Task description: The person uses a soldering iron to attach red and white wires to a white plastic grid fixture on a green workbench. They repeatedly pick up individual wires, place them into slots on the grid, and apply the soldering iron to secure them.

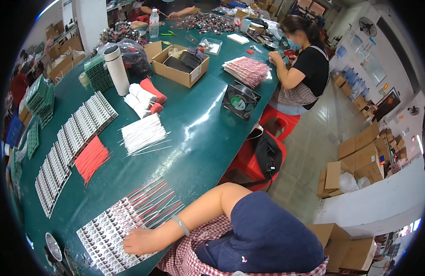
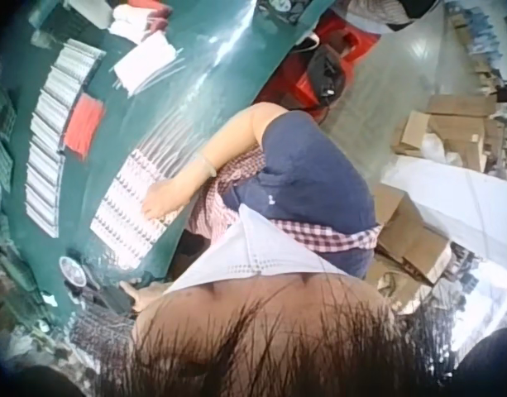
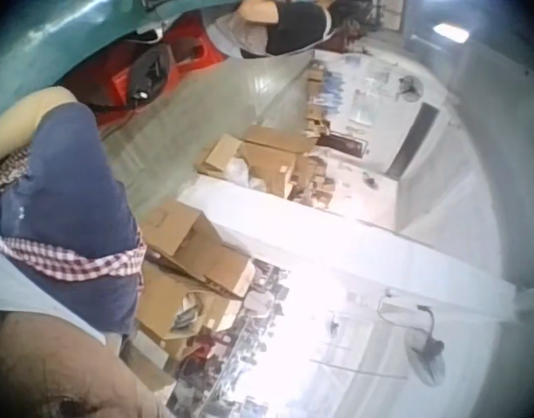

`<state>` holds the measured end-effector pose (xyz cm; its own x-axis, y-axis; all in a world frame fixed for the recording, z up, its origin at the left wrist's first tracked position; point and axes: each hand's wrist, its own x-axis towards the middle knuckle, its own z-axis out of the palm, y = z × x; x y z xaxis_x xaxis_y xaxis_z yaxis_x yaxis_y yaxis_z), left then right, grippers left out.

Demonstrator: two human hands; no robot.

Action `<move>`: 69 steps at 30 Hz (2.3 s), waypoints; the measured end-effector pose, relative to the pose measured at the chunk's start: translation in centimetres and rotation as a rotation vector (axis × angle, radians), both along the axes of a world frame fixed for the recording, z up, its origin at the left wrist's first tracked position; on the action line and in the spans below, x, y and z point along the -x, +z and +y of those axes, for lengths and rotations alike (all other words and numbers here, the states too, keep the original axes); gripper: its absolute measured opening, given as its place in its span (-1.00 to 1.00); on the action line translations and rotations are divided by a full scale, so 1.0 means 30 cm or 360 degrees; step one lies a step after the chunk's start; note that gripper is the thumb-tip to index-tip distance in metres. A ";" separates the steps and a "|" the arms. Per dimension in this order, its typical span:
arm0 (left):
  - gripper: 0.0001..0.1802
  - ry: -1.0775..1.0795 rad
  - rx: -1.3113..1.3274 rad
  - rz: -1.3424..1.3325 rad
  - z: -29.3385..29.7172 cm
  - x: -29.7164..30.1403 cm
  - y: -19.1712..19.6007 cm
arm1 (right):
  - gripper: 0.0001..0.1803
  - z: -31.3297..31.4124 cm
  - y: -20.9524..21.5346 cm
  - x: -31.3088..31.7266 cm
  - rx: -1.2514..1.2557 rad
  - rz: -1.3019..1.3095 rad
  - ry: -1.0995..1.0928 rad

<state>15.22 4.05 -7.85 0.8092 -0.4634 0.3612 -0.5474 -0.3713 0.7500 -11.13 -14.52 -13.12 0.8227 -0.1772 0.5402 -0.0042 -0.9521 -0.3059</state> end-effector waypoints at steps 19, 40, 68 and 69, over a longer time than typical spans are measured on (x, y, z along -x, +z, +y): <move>-0.78 0.0346 0.0737 0.0563 -0.122 0.029 0.175 | -0.74 -0.288 0.223 0.322 -0.0359 -0.0071 -0.0432; -0.76 0.0505 0.0883 0.0757 -0.036 0.330 0.121 | -0.69 -0.796 0.084 -0.125 0.0226 -0.0066 -0.0373; -0.64 0.0450 0.0841 0.0806 -0.023 0.421 0.150 | -0.95 -0.784 0.088 -0.117 0.0126 -0.0189 -0.0578; -0.64 0.0458 0.0834 0.0809 -0.016 0.431 0.154 | -0.95 -0.777 0.094 -0.117 0.0124 -0.0203 -0.0564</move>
<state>2.28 3.58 -3.24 0.9963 -0.0818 0.0279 -0.0259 0.0253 0.9993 -7.62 -37.82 -10.28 0.6431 -0.3929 0.6573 -0.3035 -0.9188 -0.2522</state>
